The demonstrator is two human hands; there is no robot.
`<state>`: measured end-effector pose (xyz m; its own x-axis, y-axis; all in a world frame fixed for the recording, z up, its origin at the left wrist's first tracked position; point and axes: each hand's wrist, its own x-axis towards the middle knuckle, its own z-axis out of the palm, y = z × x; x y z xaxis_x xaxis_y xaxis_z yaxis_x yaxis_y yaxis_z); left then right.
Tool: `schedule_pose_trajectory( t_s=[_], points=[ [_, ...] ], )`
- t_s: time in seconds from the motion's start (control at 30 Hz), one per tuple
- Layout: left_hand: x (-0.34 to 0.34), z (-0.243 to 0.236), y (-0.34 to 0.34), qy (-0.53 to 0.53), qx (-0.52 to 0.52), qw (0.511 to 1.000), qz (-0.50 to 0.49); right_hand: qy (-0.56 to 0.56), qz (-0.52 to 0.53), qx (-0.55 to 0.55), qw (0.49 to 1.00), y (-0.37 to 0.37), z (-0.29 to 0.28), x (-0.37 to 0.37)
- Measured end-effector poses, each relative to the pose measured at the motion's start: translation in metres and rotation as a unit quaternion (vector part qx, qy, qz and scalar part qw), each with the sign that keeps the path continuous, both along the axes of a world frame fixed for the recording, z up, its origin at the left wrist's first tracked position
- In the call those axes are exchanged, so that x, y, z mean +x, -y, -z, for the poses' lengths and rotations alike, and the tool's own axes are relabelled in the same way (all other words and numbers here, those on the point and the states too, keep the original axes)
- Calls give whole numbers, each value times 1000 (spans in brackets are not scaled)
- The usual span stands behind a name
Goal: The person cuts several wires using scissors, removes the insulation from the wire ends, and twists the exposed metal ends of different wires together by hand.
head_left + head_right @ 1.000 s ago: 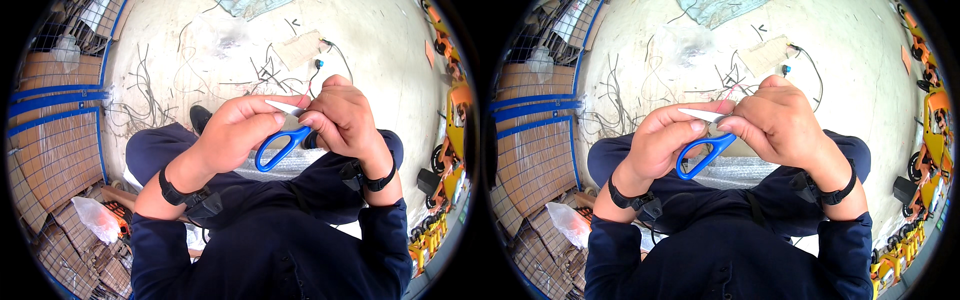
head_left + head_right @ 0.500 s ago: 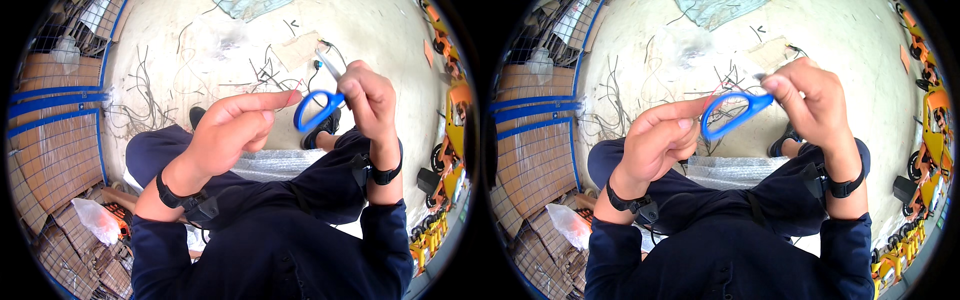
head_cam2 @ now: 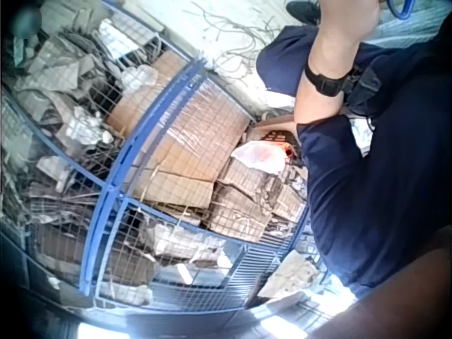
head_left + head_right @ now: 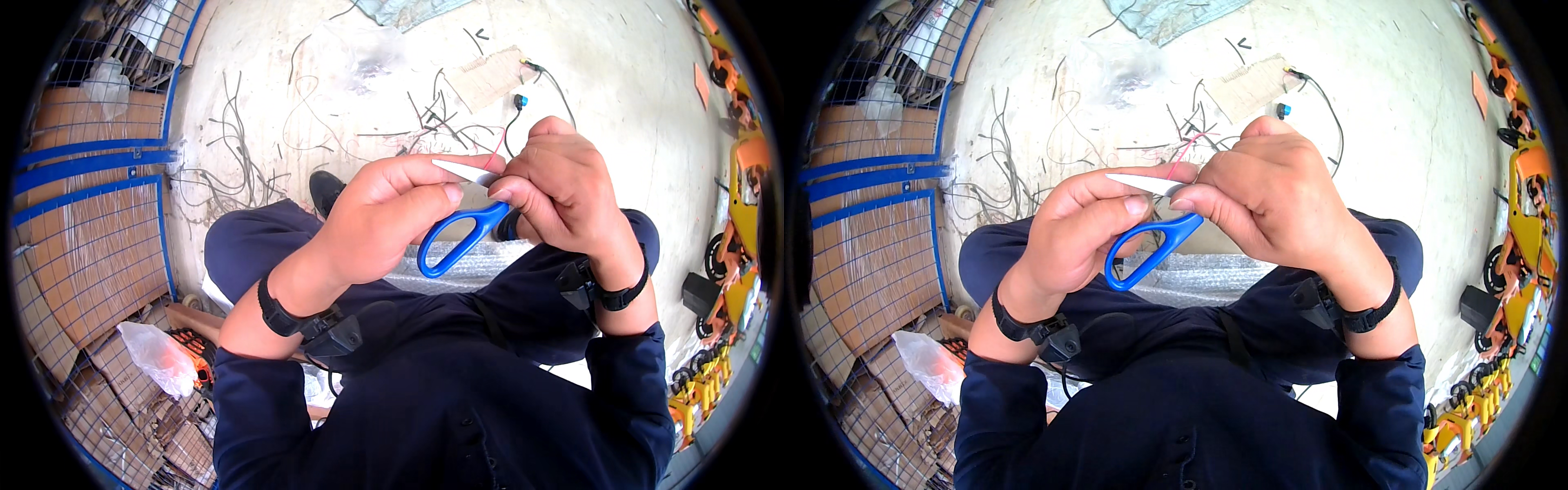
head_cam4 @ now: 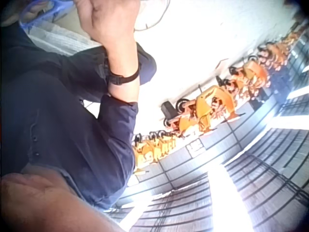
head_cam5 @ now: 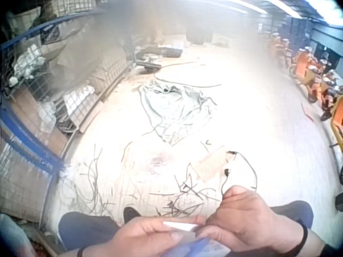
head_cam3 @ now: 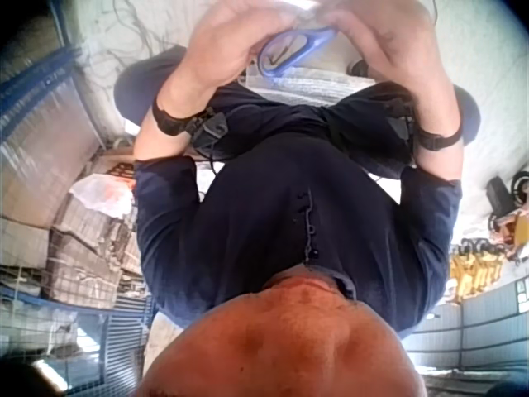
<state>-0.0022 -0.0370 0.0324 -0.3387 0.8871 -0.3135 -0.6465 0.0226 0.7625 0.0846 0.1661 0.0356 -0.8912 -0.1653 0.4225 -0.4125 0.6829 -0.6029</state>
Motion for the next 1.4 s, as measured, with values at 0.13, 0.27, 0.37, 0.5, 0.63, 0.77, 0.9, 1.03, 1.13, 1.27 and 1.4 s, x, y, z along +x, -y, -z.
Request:
schedule_pose_trajectory(
  t_s=[0.13, 0.27, 0.37, 0.5, 0.63, 0.77, 0.9, 1.03, 1.13, 1.27, 1.4],
  points=[
    [0, 3, 0, -22, 4, 1000, -7, -5, 6, -6, 1000, 1, 2, 0],
    [-4, 3, 4, -41, -10, 999, 3, 4, 27, 0, 1000, 0, -1, -1],
    [-7, 1, 9, -29, 1, 1000, 2, 13, 87, -15, 996, -16, 0, 1],
    [-3, -2, 7, 11, 7, 1000, -24, 21, 66, -24, 997, -23, -7, 5],
    [-3, -1, 1, 17, 9, 1000, -4, -3, -3, -6, 1000, -5, -5, 1],
    [0, 1, 1, 12, -4, 1000, -7, -18, -7, -6, 1000, 1, 1, 0],
    [1, 2, 1, 5, -8, 1000, -9, -11, -1, 1, 1000, 2, 1, 0],
    [-3, 3, 3, 8, -5, 1000, 12, -7, 4, 1, 1000, 2, 1, 0],
    [1, 4, 2, -24, -6, 1000, -7, -6, 5, 1, 1000, 3, 0, -1],
    [1, 4, 1, -26, -5, 999, -26, 7, -14, -7, 1000, 2, 1, -1],
    [0, -1, 3, -27, -13, 999, -32, -2, 31, -11, 999, -4, 1, -2]
  ],
)
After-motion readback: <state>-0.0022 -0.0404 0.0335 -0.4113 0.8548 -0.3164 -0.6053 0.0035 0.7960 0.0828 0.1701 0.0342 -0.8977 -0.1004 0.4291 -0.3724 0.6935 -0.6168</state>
